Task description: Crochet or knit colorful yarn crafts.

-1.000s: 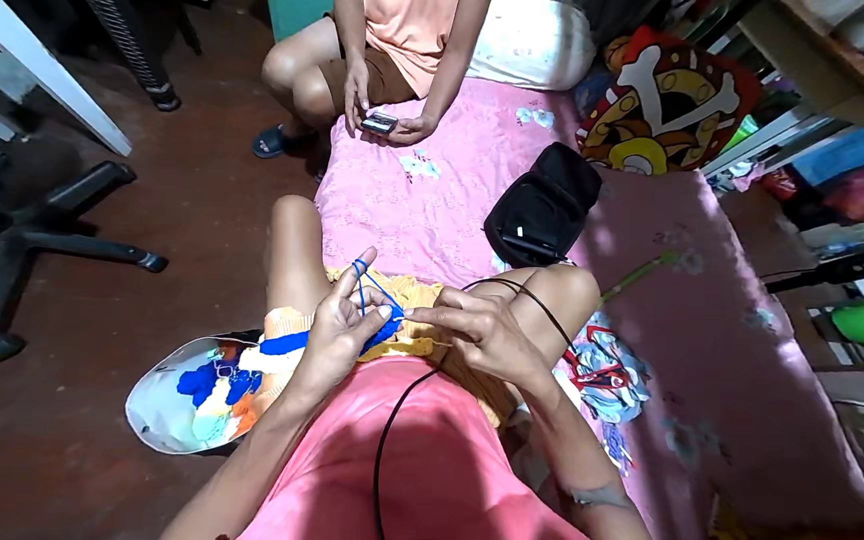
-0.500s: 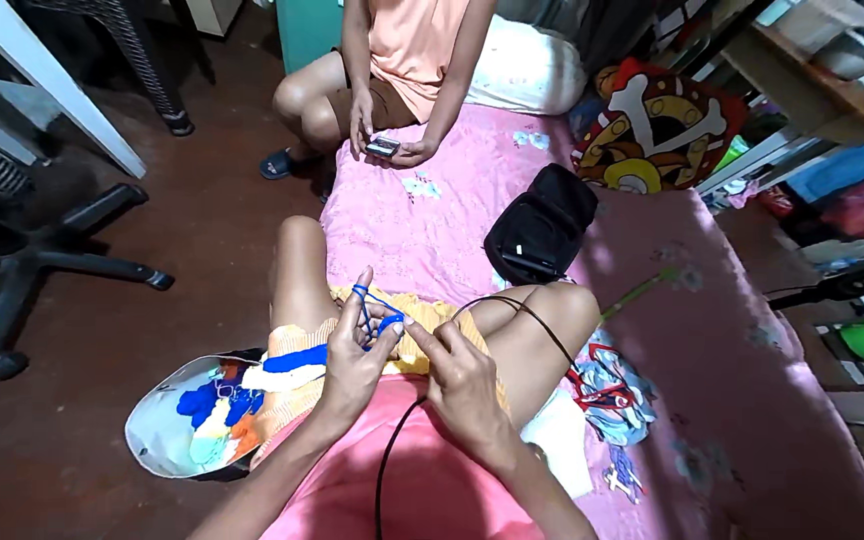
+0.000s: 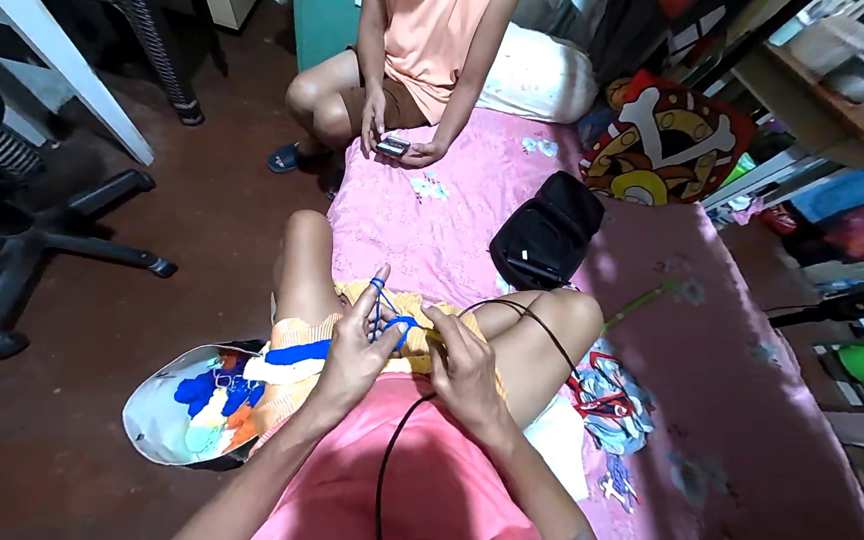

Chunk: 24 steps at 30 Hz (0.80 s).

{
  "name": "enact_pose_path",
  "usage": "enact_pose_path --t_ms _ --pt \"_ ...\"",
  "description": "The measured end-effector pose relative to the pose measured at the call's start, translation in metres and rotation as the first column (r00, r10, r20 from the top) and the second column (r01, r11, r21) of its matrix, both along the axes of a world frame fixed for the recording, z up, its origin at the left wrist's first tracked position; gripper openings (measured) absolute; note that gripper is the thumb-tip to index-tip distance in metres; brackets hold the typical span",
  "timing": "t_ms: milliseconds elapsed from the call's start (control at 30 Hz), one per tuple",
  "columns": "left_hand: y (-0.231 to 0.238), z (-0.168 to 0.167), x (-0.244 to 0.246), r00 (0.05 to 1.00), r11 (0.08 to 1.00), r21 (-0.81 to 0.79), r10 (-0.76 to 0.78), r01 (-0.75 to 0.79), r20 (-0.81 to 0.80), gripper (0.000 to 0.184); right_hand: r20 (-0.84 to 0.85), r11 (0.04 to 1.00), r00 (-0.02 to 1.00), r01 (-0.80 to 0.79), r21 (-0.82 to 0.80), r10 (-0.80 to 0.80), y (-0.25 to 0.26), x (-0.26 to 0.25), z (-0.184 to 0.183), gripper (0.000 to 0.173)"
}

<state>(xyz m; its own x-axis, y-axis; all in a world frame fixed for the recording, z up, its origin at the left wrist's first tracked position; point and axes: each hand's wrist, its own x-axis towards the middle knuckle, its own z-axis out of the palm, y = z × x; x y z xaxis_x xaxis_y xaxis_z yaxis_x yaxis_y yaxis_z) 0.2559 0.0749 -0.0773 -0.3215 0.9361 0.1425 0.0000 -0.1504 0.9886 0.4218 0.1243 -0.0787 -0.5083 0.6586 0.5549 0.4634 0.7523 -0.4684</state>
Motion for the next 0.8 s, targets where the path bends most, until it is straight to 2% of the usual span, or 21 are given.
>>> enact_pose_path --t_ms 67,133,200,267,300,367,433,500,533,600,700,800 --pt "0.000 -0.002 0.000 0.999 0.999 -0.030 0.014 -0.015 -0.043 0.068 0.115 0.976 0.991 0.037 0.213 -0.063 0.001 0.004 0.005 0.038" --pt "-0.001 -0.001 0.000 1.000 0.998 -0.069 0.001 -0.002 -0.014 0.064 0.169 0.969 0.985 -0.002 0.247 -0.041 0.005 0.012 0.011 0.037" --pt "-0.001 0.000 0.000 0.998 0.995 -0.088 -0.044 0.048 0.048 0.063 0.147 0.992 0.987 -0.078 0.095 0.064 0.010 0.020 0.015 0.036" --pt "-0.001 0.002 -0.001 0.987 0.989 -0.077 -0.116 0.125 0.114 0.066 0.027 0.960 0.981 -0.180 -0.213 0.190 0.017 0.027 0.016 0.036" --pt "-0.001 0.002 0.000 0.982 0.987 -0.064 -0.139 0.148 0.128 0.067 -0.074 0.889 0.969 -0.245 -0.387 0.235 0.020 0.029 0.015 0.037" --pt "-0.001 0.000 0.003 0.981 0.987 -0.035 -0.152 0.157 0.119 0.067 -0.327 0.641 0.914 -0.401 -0.654 0.239 0.024 0.027 0.015 0.040" --pt "-0.001 -0.002 0.005 0.983 0.990 -0.013 -0.140 0.142 0.116 0.066 -0.491 0.419 0.858 -0.504 -0.755 0.147 0.025 0.024 0.012 0.042" --pt "0.000 -0.003 0.005 0.987 0.994 -0.005 -0.104 0.106 0.124 0.067 -0.585 0.270 0.810 -0.575 -0.773 0.050 0.024 0.020 0.006 0.040" --pt "0.000 -0.003 0.006 0.987 0.997 -0.008 -0.076 0.078 0.138 0.068 -0.610 0.224 0.792 -0.599 -0.769 0.022 0.024 0.019 0.003 0.038" --pt "0.000 -0.002 0.006 0.986 0.999 -0.023 -0.026 0.030 0.164 0.069 -0.611 0.232 0.792 -0.593 -0.771 -0.006 0.023 0.017 0.002 0.036" --pt "0.002 -0.002 0.007 0.982 0.999 -0.002 0.034 -0.035 0.186 0.069 -0.554 0.355 0.832 -0.515 -0.780 -0.012 0.017 0.012 0.008 0.029" --pt "0.001 -0.003 0.008 0.989 0.995 0.065 0.062 -0.071 0.131 0.067 -0.515 0.528 0.857 -0.439 -0.727 0.004 0.011 0.005 0.010 0.020"
